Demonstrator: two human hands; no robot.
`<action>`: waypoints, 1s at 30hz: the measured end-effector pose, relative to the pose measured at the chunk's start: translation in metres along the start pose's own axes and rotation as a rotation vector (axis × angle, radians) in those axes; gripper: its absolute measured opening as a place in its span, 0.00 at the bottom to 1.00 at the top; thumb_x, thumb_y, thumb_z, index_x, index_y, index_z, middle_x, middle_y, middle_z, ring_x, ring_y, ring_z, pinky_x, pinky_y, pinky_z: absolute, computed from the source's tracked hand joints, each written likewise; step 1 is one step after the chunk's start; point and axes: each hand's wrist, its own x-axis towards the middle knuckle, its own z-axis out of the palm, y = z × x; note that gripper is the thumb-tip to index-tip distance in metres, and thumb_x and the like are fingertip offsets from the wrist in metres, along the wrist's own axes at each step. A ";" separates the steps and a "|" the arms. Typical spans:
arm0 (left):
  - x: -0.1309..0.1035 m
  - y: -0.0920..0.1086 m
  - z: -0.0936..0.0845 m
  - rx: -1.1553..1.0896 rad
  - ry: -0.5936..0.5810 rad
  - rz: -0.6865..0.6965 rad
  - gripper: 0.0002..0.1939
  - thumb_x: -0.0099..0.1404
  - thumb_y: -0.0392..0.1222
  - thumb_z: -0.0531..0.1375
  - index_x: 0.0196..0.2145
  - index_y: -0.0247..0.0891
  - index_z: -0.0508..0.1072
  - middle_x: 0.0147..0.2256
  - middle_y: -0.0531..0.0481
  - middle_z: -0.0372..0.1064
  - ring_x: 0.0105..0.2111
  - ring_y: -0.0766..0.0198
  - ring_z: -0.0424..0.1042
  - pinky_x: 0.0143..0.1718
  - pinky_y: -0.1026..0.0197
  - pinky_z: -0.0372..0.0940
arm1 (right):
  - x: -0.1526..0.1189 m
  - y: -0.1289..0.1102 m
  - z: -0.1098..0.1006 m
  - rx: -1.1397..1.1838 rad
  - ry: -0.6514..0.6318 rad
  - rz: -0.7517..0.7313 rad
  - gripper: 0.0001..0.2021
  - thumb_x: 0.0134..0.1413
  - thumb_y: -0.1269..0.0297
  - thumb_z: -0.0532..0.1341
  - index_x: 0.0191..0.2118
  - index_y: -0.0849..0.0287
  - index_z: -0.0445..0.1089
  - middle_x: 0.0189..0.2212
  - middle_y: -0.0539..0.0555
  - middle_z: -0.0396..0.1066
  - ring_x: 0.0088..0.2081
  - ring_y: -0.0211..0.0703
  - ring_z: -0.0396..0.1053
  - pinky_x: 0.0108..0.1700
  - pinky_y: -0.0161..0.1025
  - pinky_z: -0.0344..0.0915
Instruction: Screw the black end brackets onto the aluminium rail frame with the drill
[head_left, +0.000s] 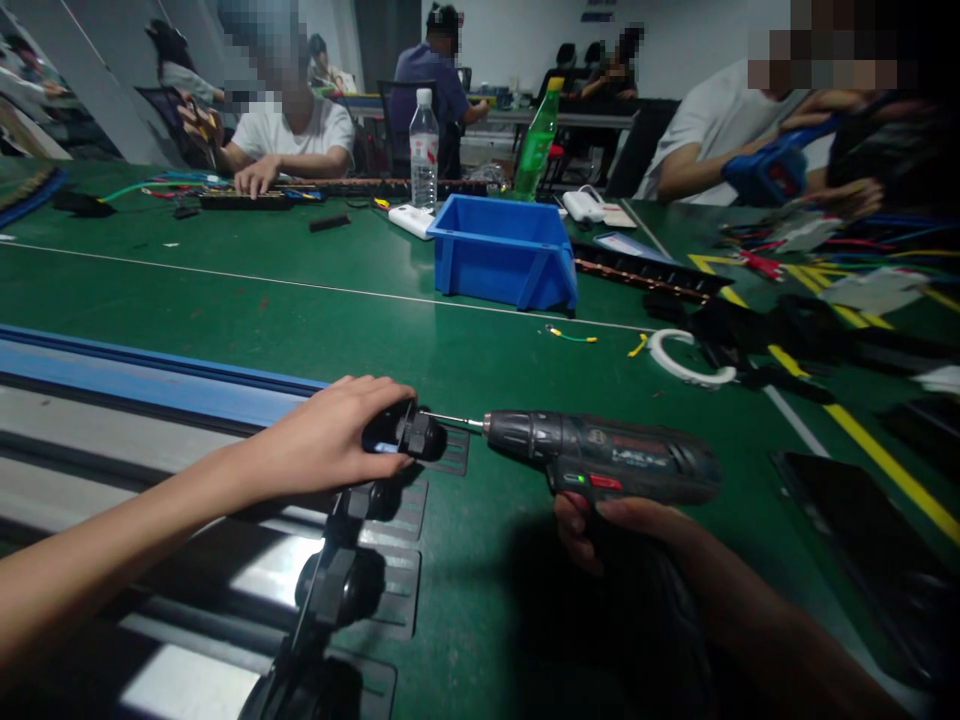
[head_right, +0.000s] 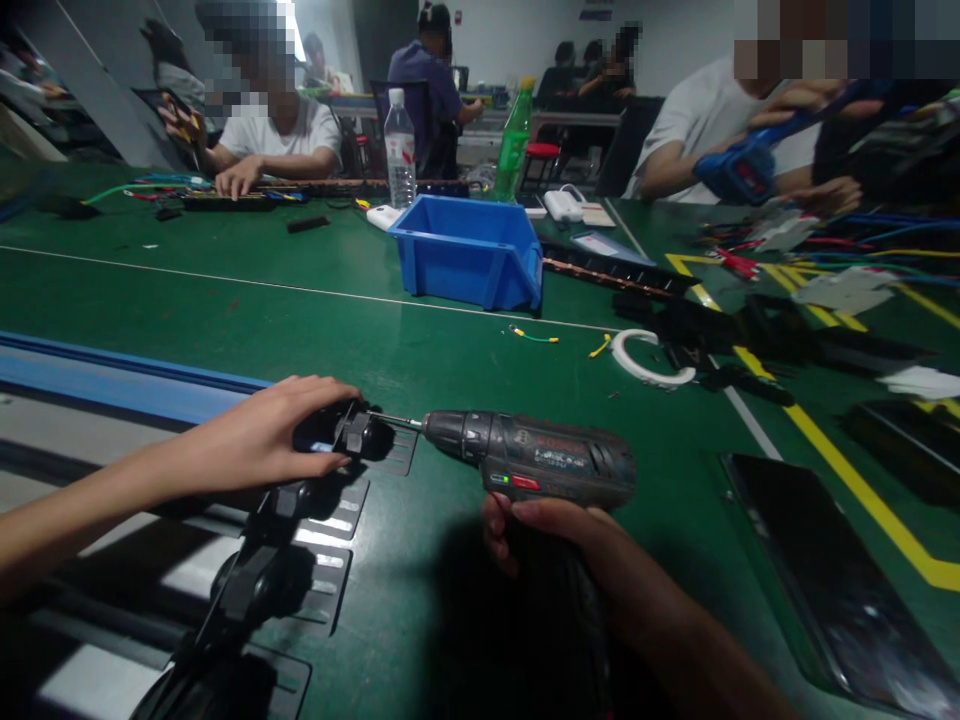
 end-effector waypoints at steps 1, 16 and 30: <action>0.000 0.000 0.000 0.000 0.002 0.002 0.29 0.66 0.53 0.63 0.59 0.38 0.65 0.50 0.44 0.71 0.49 0.50 0.69 0.50 0.49 0.63 | 0.000 0.001 0.000 0.020 0.018 0.005 0.14 0.48 0.58 0.74 0.34 0.62 0.75 0.31 0.52 0.71 0.32 0.41 0.69 0.34 0.37 0.68; 0.000 0.001 0.000 0.013 0.000 0.003 0.29 0.66 0.54 0.63 0.60 0.39 0.65 0.50 0.45 0.71 0.50 0.51 0.70 0.50 0.49 0.63 | 0.006 0.004 -0.010 0.045 -0.033 -0.033 0.13 0.47 0.58 0.72 0.31 0.61 0.73 0.28 0.52 0.68 0.29 0.41 0.68 0.31 0.37 0.66; 0.000 0.002 -0.002 0.000 0.004 0.017 0.28 0.66 0.53 0.63 0.59 0.38 0.65 0.49 0.44 0.72 0.48 0.50 0.70 0.48 0.49 0.63 | 0.008 0.005 -0.016 -0.005 -0.091 0.015 0.14 0.48 0.56 0.71 0.31 0.63 0.73 0.27 0.54 0.67 0.30 0.42 0.67 0.32 0.37 0.66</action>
